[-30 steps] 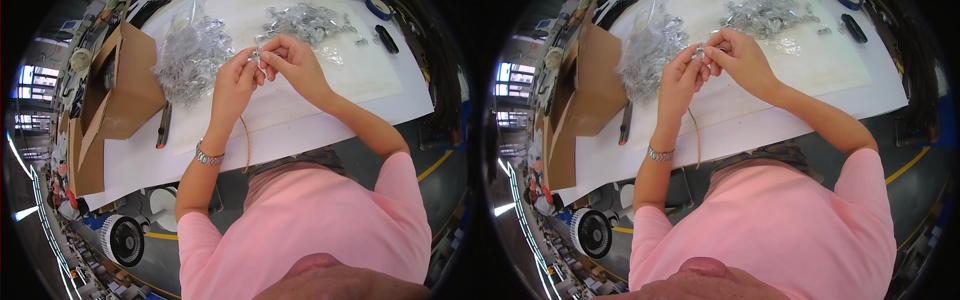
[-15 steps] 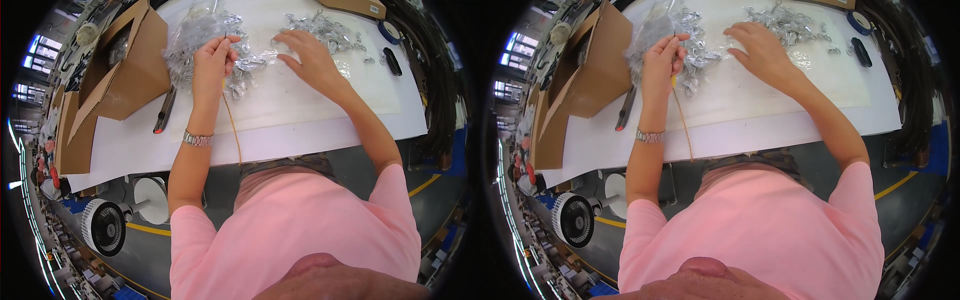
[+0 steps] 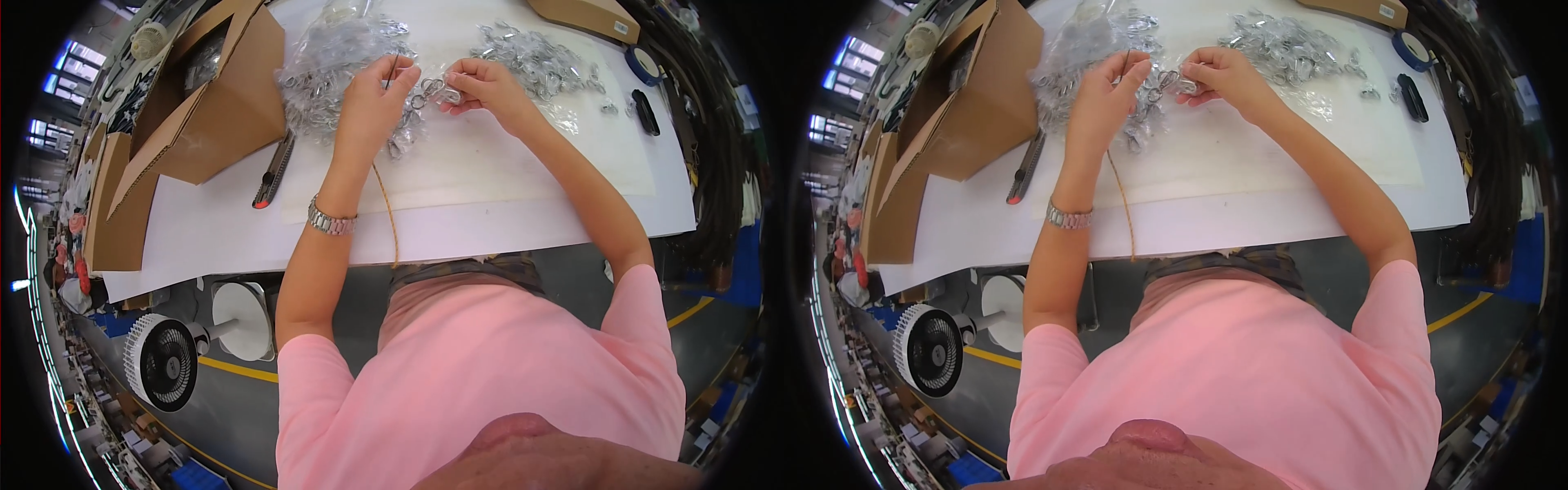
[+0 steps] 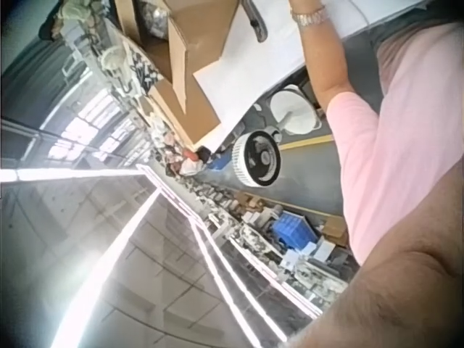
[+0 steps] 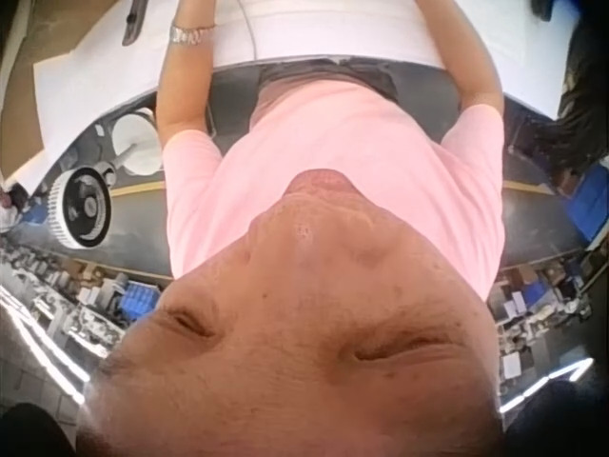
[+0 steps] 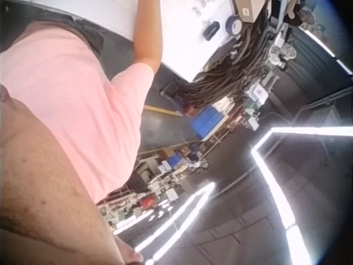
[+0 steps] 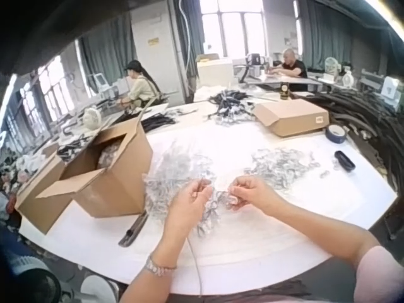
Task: Assembling small metal buckle hardware components.
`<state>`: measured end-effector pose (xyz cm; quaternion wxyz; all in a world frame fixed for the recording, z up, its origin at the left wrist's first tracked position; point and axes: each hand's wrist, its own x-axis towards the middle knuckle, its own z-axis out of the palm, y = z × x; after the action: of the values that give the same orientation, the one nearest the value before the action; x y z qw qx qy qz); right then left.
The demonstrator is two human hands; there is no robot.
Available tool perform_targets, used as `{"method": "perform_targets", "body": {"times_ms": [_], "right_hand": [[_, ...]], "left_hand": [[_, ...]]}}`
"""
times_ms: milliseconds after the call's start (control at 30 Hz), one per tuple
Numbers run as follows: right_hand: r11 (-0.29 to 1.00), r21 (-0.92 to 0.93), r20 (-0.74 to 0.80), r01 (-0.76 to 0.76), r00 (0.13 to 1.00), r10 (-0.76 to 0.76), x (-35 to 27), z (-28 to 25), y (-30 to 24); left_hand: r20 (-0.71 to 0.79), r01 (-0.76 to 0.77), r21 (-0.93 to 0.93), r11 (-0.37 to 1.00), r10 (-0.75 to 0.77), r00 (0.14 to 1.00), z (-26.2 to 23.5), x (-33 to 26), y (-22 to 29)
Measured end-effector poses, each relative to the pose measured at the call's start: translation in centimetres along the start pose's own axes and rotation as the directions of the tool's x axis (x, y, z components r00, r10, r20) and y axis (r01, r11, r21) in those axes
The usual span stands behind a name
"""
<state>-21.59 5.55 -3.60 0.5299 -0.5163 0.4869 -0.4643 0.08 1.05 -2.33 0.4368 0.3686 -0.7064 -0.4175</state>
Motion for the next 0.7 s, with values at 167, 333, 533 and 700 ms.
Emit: {"method": "perform_targets", "body": {"times_ms": [167, 333, 533, 700], "right_hand": [[0.962, 0.264, 0.073, -0.07, 0.996, 0.052, -0.2, 0.2, -0.2], [0.936, 0.341, 0.086, -0.092, 0.994, 0.066, 0.0, -1.1, 0.5], [0.918, 0.383, 0.074, -0.104, 0.994, 0.082, -0.8, -1.7, 0.3], [0.979, 0.2, 0.07, -0.031, 0.997, 0.018, -2.2, 0.1, -0.1]], "left_hand": [[0.23, 0.179, 0.034, 0.983, -0.182, 0.956, 0.0, -0.2, 0.6], [0.19, 0.17, 0.063, 0.983, -0.179, 0.965, -0.7, -0.1, 0.8], [0.069, -0.094, 0.327, 0.94, 0.076, 0.995, -1.6, 0.3, -1.1], [0.166, 0.086, 0.074, 0.994, -0.097, 0.981, 0.4, -0.3, 1.9]]}}
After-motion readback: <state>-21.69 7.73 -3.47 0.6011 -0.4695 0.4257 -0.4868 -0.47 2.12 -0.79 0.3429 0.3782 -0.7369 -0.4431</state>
